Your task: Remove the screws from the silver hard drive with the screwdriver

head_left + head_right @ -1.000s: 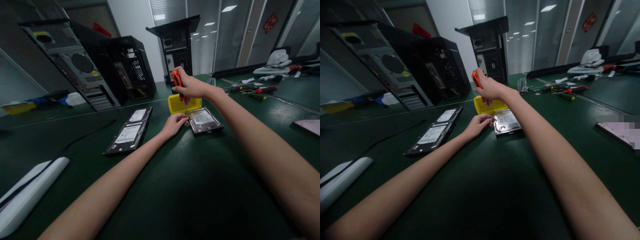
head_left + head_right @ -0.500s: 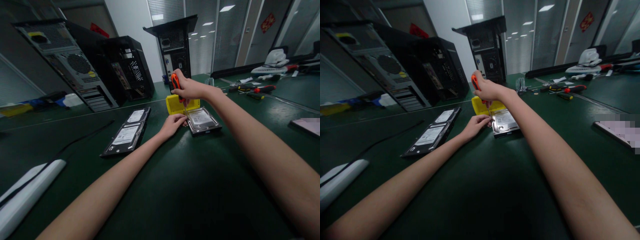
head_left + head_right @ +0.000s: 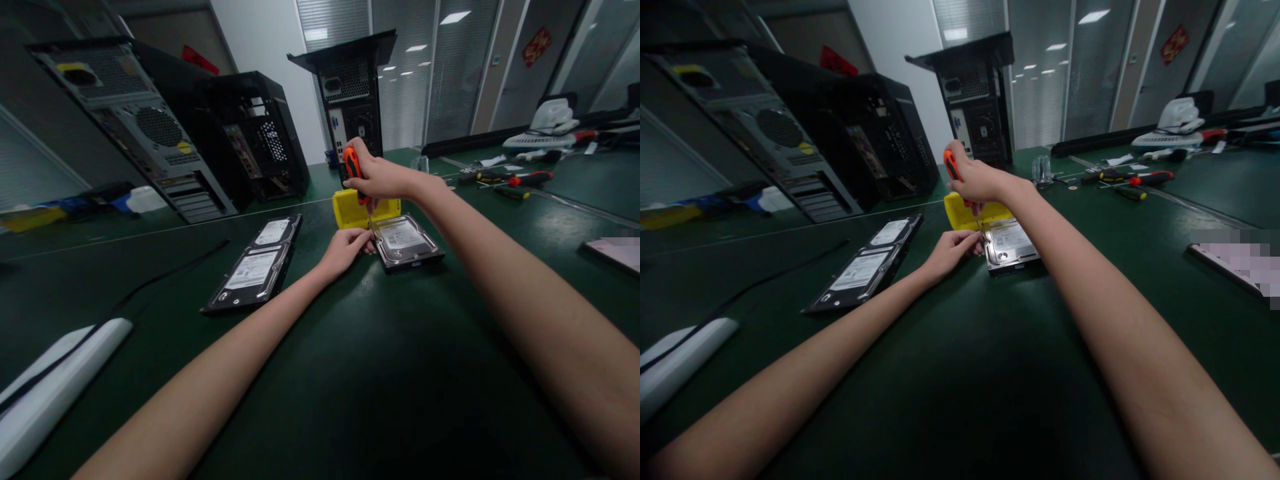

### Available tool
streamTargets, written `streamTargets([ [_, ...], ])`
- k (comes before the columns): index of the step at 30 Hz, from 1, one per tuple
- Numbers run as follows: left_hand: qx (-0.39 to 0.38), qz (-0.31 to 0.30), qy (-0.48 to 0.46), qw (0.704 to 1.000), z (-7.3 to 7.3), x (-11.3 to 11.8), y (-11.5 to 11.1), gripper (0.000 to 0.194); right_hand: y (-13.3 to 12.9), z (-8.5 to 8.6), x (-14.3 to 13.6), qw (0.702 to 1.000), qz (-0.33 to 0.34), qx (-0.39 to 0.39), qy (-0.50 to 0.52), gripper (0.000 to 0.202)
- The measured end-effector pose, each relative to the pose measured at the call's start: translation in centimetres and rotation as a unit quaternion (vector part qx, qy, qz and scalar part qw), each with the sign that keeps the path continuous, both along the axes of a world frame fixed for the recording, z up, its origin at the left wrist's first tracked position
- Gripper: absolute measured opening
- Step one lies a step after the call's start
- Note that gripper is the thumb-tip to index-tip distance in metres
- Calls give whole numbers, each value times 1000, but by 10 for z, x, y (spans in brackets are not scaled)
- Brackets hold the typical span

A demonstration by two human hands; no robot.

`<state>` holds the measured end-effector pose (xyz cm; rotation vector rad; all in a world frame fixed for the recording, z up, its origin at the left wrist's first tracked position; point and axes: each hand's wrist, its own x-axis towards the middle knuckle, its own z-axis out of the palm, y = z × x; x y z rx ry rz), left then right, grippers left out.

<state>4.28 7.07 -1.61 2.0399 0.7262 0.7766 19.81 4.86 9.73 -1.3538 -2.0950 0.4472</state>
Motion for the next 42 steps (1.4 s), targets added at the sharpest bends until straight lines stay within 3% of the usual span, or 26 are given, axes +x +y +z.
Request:
streamTargets([
  [15,-12,-4,-7,1000,1,1,-3,28,2,-2,-1,1000,1,-11,24,55],
  [28,-21,-15,8,1000,5,1,-5,28,-16,17,-5,990,56,-98,83,38],
  [33,-20,-17,0,1000,3,2,-2,32,-16,18,-9,985,33,-100,137,24],
  [37,-18,-24,-5,1000,1,2,0,29,-12,17,-8,978,7,-93,189,31],
  [42,-14,-26,-8,1000,-1,1,1,26,-13,20,-8,983,11,-78,166,21],
])
